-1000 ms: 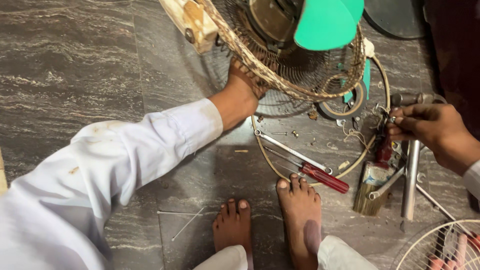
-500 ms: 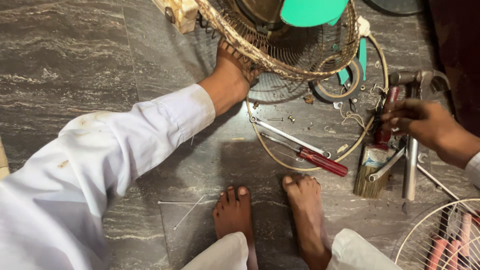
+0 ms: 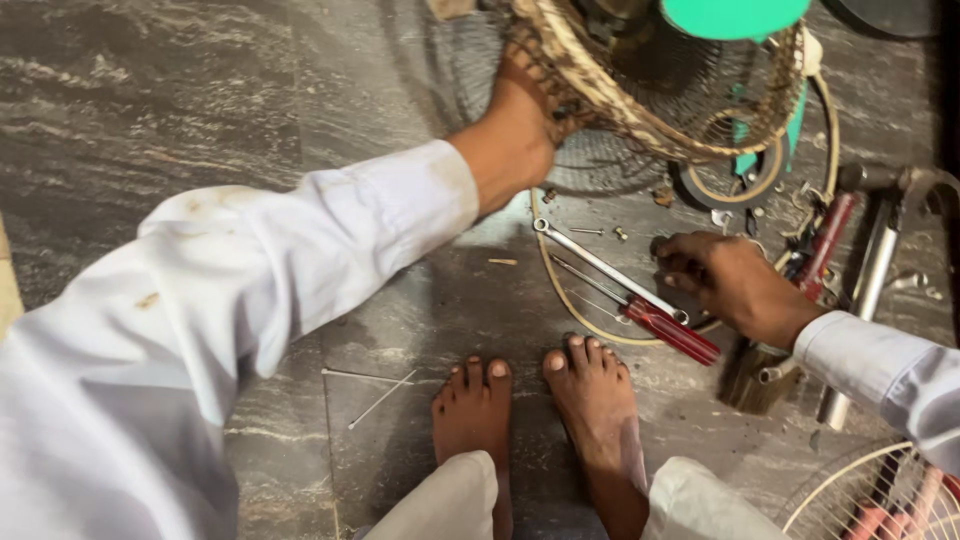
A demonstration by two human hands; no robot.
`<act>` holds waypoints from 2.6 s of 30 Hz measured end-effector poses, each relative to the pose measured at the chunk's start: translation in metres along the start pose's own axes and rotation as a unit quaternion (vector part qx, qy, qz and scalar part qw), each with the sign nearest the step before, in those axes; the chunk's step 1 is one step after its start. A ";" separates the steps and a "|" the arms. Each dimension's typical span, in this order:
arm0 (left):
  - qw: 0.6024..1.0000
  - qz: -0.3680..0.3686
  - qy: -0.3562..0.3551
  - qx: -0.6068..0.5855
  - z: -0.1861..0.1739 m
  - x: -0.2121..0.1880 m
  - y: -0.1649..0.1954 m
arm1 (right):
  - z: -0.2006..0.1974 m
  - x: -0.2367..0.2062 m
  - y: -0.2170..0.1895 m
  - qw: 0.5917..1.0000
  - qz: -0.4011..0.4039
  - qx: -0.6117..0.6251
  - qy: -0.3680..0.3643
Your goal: The person reassembles a standing fan by attaching the front wire cage to the motor housing. They align the cage, insert screws, and tighten them by hand to secure the assembly.
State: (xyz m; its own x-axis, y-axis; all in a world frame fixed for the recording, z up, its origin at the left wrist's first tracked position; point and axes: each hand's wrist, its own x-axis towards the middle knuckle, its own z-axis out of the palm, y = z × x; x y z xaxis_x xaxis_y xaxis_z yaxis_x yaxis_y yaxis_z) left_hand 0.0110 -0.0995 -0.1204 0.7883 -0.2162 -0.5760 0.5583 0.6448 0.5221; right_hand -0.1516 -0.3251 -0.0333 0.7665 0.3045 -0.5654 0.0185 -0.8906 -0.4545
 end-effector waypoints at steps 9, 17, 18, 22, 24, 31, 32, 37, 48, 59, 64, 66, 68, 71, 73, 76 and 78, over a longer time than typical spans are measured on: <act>1.000 -0.006 0.015 0.020 0.009 0.000 -0.016 | 0.000 0.047 -0.047 0.993 0.005 -0.121 0.000; 0.999 -0.031 0.024 0.005 0.007 0.015 -0.025 | -0.007 0.062 -0.044 0.996 -0.072 -0.057 -0.019; 0.999 -0.027 0.018 -0.003 0.006 0.017 -0.026 | -0.005 0.064 -0.043 0.995 -0.032 -0.081 -0.046; 1.000 -0.018 0.007 -0.017 0.004 0.021 -0.027 | 0.000 0.068 -0.038 0.994 -0.068 -0.084 0.005; 1.000 -0.019 0.010 -0.012 0.005 0.022 -0.026 | -0.001 0.072 -0.034 0.988 -0.128 -0.048 0.066; 1.000 -0.025 -0.007 0.000 0.010 0.026 -0.022 | -0.006 0.083 -0.030 0.953 0.088 0.287 0.029; 1.000 -0.026 -0.004 0.000 0.011 0.026 -0.021 | -0.007 0.081 -0.033 0.945 0.111 0.305 0.027; 0.999 -0.025 0.033 0.033 0.012 0.018 -0.015 | -0.012 0.062 -0.042 0.921 0.130 0.366 0.021; 0.995 -0.006 0.008 0.102 0.006 -0.005 0.010 | -0.012 0.018 -0.022 0.897 0.149 0.414 0.038; 0.998 -0.017 0.009 0.060 0.003 0.004 0.009 | -0.016 0.006 -0.012 0.905 0.190 0.379 0.046; 0.998 -0.016 0.028 0.050 0.000 0.007 0.010 | -0.016 0.007 -0.014 0.901 0.201 0.383 0.028; 0.997 -0.024 0.036 0.062 -0.001 0.006 0.013 | -0.016 0.007 -0.016 0.900 0.212 0.380 0.022; 0.995 -0.037 0.053 0.079 -0.002 0.005 0.016 | -0.016 0.008 -0.017 0.901 0.205 0.383 0.020; 0.995 -0.038 0.039 0.078 -0.004 0.009 0.015 | -0.017 0.009 -0.020 0.902 0.203 0.381 0.019; 0.995 -0.049 0.053 0.068 -0.007 0.019 0.008 | -0.018 0.009 -0.022 0.903 0.194 0.382 0.020; 0.999 -0.019 0.014 0.026 -0.016 0.041 -0.010 | -0.018 0.010 -0.024 0.904 0.180 0.387 0.019; 1.000 0.000 -0.005 -0.001 -0.023 0.057 -0.022 | -0.017 0.010 -0.025 0.903 0.195 0.383 0.015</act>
State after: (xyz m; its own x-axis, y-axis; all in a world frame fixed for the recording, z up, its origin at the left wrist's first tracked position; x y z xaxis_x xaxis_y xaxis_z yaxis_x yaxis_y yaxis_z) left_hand 0.0379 -0.1094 -0.1794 0.7908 -0.2233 -0.5698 0.5580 0.6456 0.5214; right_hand -0.1331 -0.3054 -0.0156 0.6359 -0.0023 -0.7718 -0.6976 -0.4295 -0.5735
